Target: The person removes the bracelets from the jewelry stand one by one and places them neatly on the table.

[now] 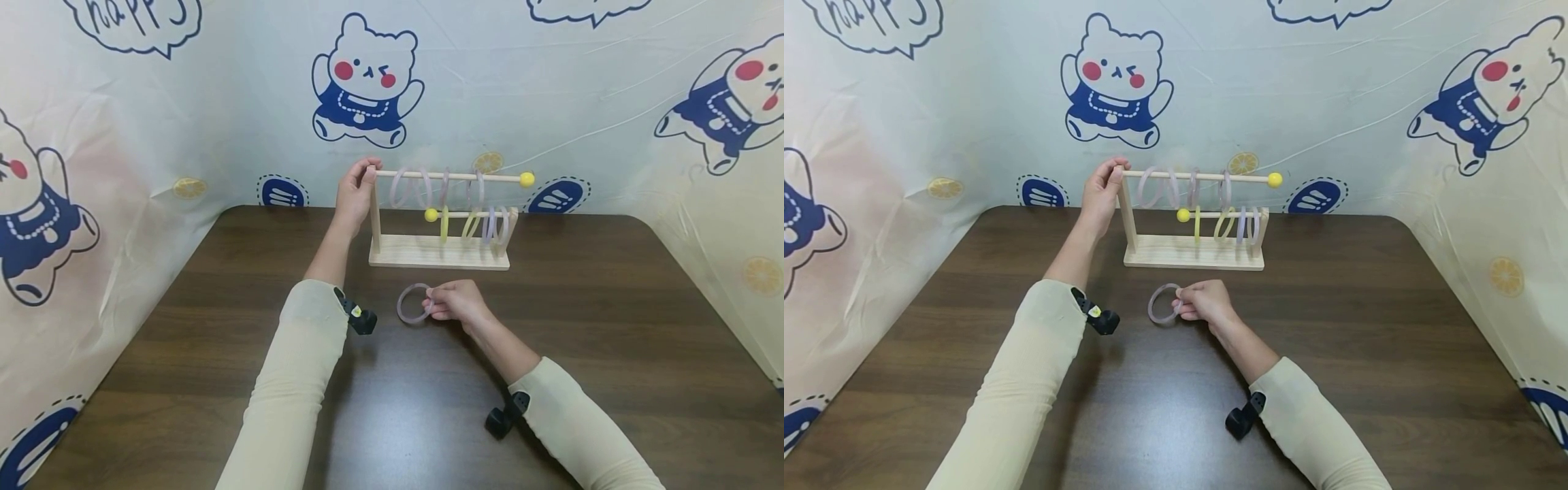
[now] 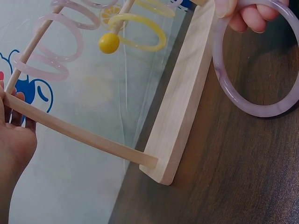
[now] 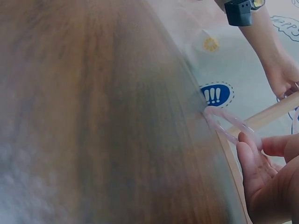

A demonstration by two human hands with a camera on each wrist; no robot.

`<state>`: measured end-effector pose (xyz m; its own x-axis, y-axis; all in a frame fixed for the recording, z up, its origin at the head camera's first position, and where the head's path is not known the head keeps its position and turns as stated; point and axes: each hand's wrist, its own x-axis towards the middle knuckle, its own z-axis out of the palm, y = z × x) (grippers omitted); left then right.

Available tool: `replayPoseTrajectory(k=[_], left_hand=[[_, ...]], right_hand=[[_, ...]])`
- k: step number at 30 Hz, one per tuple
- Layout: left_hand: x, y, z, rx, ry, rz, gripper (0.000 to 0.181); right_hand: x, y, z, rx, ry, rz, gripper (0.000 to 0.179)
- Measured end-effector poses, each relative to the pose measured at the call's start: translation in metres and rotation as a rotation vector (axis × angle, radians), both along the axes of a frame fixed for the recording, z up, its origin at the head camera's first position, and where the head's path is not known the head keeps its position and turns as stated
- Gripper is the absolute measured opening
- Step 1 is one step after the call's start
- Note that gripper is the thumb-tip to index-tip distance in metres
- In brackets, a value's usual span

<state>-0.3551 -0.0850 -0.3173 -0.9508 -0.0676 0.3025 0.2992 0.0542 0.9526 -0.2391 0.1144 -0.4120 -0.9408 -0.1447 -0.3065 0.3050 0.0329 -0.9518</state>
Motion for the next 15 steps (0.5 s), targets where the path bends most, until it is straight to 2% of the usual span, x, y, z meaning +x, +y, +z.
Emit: replayPoseTrajectory(k=[3,6,15], left_hand=[[0.0001,0.0,0.0001,-0.003,0.0,0.002,0.032],[0.0004,0.0001,0.0002,-0.008,0.004,0.003,0.033],[0.0007,0.0002,0.0006,-0.008,0.007,0.004,0.033]], right_hand=[[0.0006,0.0011,0.0002,0.071,0.039,0.011,0.026],[0.0004,0.003,0.0002,0.185,0.102,0.017,0.022],[-0.0023,0.0077,0.0004,0.644,0.333,0.046,0.019]])
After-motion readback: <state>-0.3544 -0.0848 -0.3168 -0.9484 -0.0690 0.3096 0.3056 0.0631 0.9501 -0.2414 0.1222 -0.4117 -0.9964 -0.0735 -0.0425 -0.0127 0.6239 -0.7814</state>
